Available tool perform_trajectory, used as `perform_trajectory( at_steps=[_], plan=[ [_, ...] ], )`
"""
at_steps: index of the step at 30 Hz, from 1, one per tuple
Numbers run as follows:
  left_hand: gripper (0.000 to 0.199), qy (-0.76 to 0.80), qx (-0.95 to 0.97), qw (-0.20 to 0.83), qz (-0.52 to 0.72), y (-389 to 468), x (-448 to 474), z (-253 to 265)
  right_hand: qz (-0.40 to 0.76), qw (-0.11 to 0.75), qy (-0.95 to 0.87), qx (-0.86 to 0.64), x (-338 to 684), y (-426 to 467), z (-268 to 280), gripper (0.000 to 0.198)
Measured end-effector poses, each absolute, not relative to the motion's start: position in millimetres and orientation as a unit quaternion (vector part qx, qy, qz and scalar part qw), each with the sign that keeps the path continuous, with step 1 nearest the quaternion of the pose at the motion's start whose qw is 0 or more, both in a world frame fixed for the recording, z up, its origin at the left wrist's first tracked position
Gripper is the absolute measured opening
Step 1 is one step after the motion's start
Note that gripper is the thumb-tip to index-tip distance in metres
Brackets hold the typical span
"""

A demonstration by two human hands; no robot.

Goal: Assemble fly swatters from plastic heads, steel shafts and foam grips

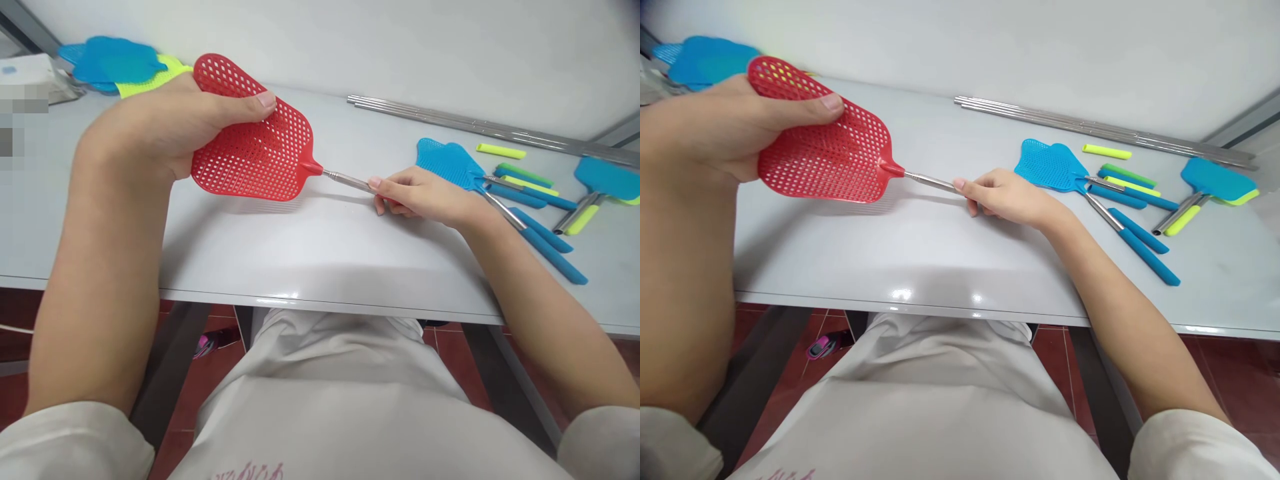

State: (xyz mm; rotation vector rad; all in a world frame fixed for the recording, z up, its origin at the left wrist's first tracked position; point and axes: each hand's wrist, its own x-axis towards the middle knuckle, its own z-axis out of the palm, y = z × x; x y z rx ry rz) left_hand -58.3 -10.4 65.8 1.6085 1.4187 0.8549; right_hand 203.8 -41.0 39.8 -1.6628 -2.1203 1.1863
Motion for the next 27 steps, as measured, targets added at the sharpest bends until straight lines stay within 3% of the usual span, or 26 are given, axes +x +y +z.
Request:
perform_trajectory(
  at_steps=[27],
  plan=[
    [0.053, 0.624, 0.666, 0.294, 0.285, -10.2, -53.4, 57.4, 0.361, 0.104, -0.738, -0.560, 202.1, -44.4, 37.6, 0.058]
  ],
)
